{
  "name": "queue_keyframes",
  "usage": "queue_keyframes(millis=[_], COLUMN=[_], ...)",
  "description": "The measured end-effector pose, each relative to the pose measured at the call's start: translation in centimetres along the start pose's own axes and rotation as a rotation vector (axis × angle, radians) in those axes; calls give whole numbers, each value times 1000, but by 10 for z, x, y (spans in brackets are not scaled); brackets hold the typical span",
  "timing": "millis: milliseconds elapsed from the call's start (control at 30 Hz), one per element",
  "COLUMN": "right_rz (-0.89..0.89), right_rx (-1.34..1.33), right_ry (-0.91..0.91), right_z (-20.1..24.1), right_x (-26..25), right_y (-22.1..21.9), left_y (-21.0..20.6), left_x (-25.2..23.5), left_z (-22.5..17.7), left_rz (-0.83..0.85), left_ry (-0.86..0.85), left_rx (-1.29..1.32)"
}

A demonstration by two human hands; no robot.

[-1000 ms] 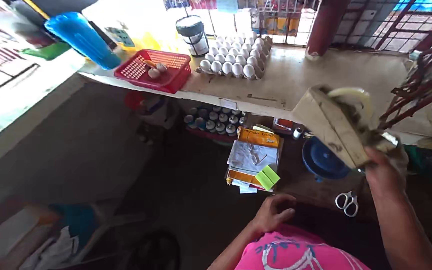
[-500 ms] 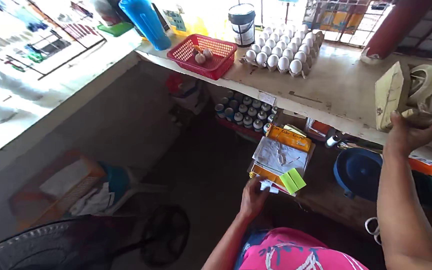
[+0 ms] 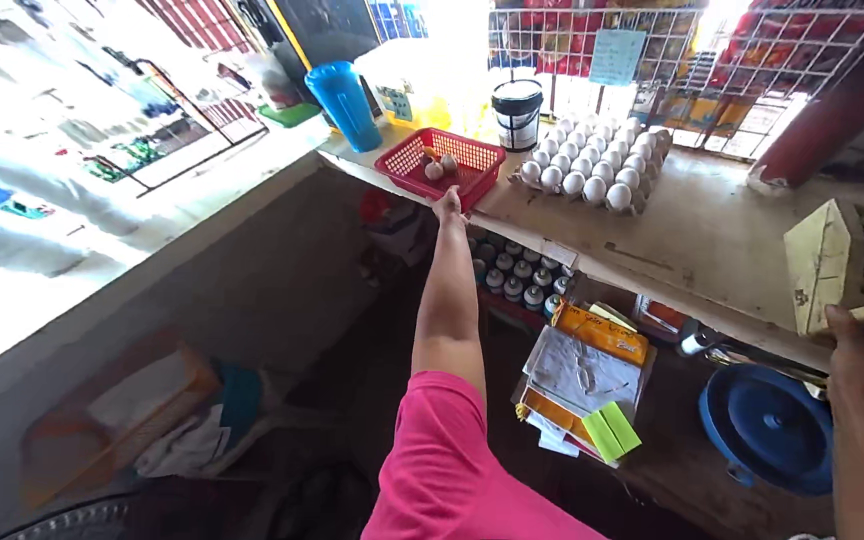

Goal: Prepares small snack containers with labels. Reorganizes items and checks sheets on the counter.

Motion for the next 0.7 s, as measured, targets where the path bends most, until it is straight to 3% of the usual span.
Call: queue_keyframes(millis=[233,400,533,700], right_rz=[-8,4,-21,-19], right_rx=[-11,-5,-19,-27], right_ry=[-25,0,-8,12], right_z=[22,5,4,3], right_x=[9,3,2,1], right_y=[4,2,2,1], left_y=[50,82,63,23], left_x=[58,138,210,273], left_z=[-14,-59,-67,-8], left_rz=[61,221,497,727], left_ry=[-67,59,207,400], left_rx=[-54,-124,-164,-193])
Point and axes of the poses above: each hand's wrist, its own x-axis away from the middle knuckle, its own y-axis out of the back of the hand, z = x × y, the point moved 2 cm from there along -x, towards the middle knuckle, and after that the axes turned 12 degrees about x, right-handed, at the moved point
